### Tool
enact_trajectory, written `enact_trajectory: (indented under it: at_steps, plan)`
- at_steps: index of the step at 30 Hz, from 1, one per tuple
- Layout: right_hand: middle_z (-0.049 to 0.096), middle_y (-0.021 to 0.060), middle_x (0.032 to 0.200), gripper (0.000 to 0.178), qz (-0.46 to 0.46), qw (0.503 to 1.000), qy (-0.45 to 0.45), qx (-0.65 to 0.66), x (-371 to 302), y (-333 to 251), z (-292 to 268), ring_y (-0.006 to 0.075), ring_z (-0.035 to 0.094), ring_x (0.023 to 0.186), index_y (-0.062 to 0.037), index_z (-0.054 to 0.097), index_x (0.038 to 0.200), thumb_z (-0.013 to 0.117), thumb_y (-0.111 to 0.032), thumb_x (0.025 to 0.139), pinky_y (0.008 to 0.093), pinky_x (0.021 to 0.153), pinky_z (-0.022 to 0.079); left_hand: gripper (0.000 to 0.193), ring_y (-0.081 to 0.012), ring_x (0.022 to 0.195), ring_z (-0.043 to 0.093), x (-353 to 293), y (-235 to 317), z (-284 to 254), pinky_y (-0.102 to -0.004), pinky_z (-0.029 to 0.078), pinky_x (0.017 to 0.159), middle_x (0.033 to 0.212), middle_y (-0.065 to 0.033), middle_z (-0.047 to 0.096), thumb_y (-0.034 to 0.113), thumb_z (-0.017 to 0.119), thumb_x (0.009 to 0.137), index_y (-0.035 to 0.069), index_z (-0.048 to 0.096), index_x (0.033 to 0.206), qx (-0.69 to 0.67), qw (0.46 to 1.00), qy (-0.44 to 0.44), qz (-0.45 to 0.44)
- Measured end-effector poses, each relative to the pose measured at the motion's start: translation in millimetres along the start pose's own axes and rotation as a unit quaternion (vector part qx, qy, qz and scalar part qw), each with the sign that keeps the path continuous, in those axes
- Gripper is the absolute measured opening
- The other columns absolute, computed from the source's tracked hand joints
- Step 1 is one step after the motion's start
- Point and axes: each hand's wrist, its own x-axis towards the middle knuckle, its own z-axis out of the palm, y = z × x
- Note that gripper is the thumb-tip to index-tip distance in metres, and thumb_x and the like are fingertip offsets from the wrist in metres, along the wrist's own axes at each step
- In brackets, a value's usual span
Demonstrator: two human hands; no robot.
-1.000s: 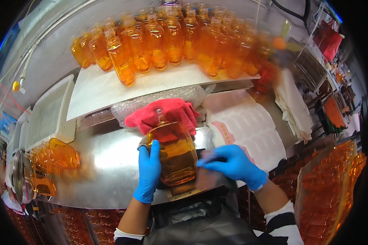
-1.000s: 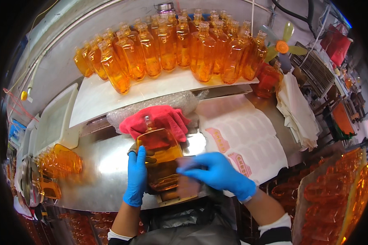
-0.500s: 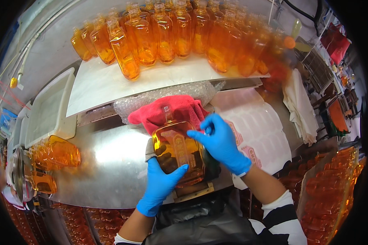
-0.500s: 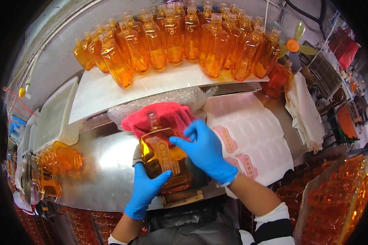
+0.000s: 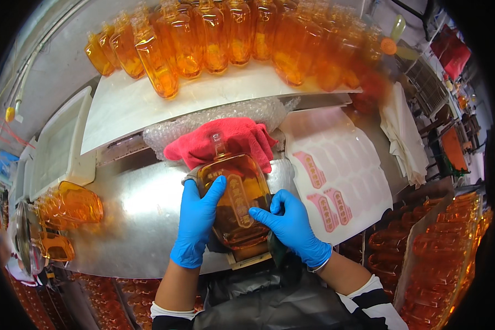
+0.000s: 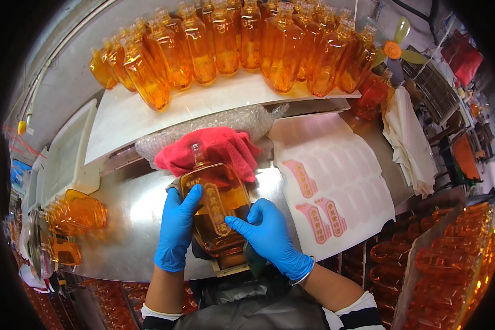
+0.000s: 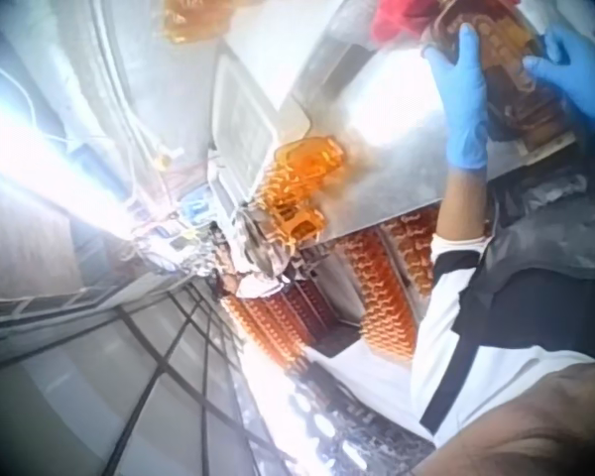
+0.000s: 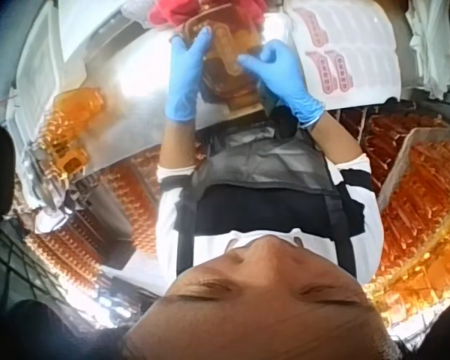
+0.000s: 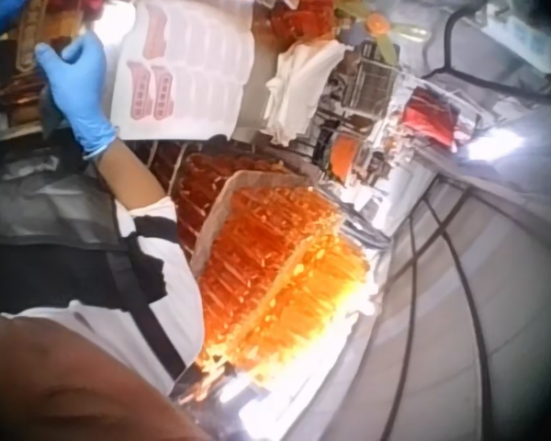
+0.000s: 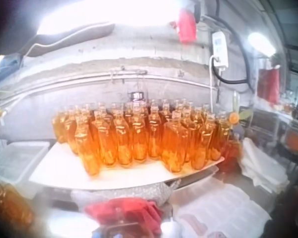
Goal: The person applies adhesive labels to amber-colored plastic bottles filled with liquid. They pick each bottle from a tray, place it on a stand, apply a label from a sheet, smooth it, and return the bottle to the tray. The process repeats for multiple bottles.
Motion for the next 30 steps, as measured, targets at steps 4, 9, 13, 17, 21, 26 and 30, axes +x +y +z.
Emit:
enact_trajectory:
  at_steps: [4, 9, 13, 17, 21, 26, 30]
  plan:
    - [0.037, -0.0039, 0.063, 0.039, 0.011, 1.0, 0.011, 0.009, 0, 0, 1, 0.0041, 0.034, 0.059, -0.0107, 0.039, 0.068, 0.077, -0.021, 0.072, 0.0201, 0.051, 0.032, 0.045, -0.017, 0.095, 0.056, -1, 3, 4, -0.0296, 0.048, 0.081, 0.108, -0.0111, 0.056, 0.019, 0.065, 0.082, 0.0, 0.044, 0.117, 0.0, 1.0, 0.016, -0.018]
    - [0.038, -0.0039, 0.063, 0.037, -0.007, 1.0, -0.003, 0.01, 0, 0, 0, 0.004, 0.035, 0.059, -0.0106, 0.04, 0.068, 0.076, -0.02, 0.073, 0.02, 0.052, 0.033, 0.045, -0.017, 0.094, 0.056, -1, 2, 2, -0.0301, 0.048, 0.079, 0.107, -0.0109, 0.056, 0.02, 0.066, 0.082, 0.0, 0.045, 0.116, 0.006, 1.0, 0.009, -0.007]
    - [0.04, -0.0037, 0.063, 0.036, 0.011, 0.999, -0.007, 0.037, 0, -1, -1, 0.0041, 0.037, 0.059, -0.0105, 0.041, 0.069, 0.076, -0.02, 0.073, 0.0198, 0.052, 0.034, 0.044, -0.0171, 0.094, 0.056, 0, 0, 2, -0.0301, 0.048, 0.08, 0.107, -0.0111, 0.056, 0.02, 0.066, 0.082, 0.0, 0.045, 0.116, -0.003, 1.0, 0.011, -0.007]
    - [0.041, -0.0028, 0.063, 0.036, 0.016, 0.999, -0.007, 0.045, -1, -1, -2, 0.0047, 0.038, 0.059, -0.0098, 0.042, 0.068, 0.077, -0.02, 0.072, 0.021, 0.053, 0.035, 0.046, -0.0171, 0.095, 0.056, -1, 3, 3, -0.0301, 0.048, 0.081, 0.108, -0.0109, 0.056, 0.02, 0.066, 0.082, 0.0, 0.044, 0.117, -0.002, 1.0, 0.008, -0.011]
    - [0.046, -0.0009, 0.065, 0.034, 0.03, 0.997, -0.028, 0.059, 1, -2, -6, 0.0061, 0.041, 0.059, -0.0078, 0.046, 0.067, 0.073, -0.026, 0.076, 0.0226, 0.052, 0.037, 0.047, -0.0175, 0.097, 0.055, -2, 4, 1, -0.0304, 0.047, 0.082, 0.111, -0.0109, 0.054, 0.019, 0.065, 0.082, 0.0, 0.042, 0.119, 0.01, 1.0, 0.012, -0.024]
    - [0.047, -0.0008, 0.066, 0.034, 0.218, 0.928, 0.011, 0.3, 10, 3, -31, 0.0094, 0.042, 0.055, -0.012, 0.053, 0.075, 0.054, -0.043, 0.087, 0.0213, 0.049, 0.033, 0.053, -0.02, 0.106, 0.051, -13, -6, -16, -0.0319, 0.044, 0.09, 0.117, -0.0128, 0.05, 0.013, 0.062, 0.083, -0.001, 0.035, 0.127, -0.068, 0.997, -0.015, -0.032]
    - [0.047, 0.0015, 0.061, 0.04, 0.263, 0.79, 0.004, 0.554, 18, 36, -58, 0.0149, 0.046, 0.055, -0.006, 0.061, 0.08, 0.05, -0.043, 0.089, 0.0251, 0.048, 0.041, 0.06, -0.0229, 0.114, 0.046, -34, -15, -17, -0.0329, 0.039, 0.097, 0.122, -0.0152, 0.045, 0.007, 0.059, 0.083, 0.0, 0.027, 0.133, -0.09, 0.995, -0.032, -0.008]
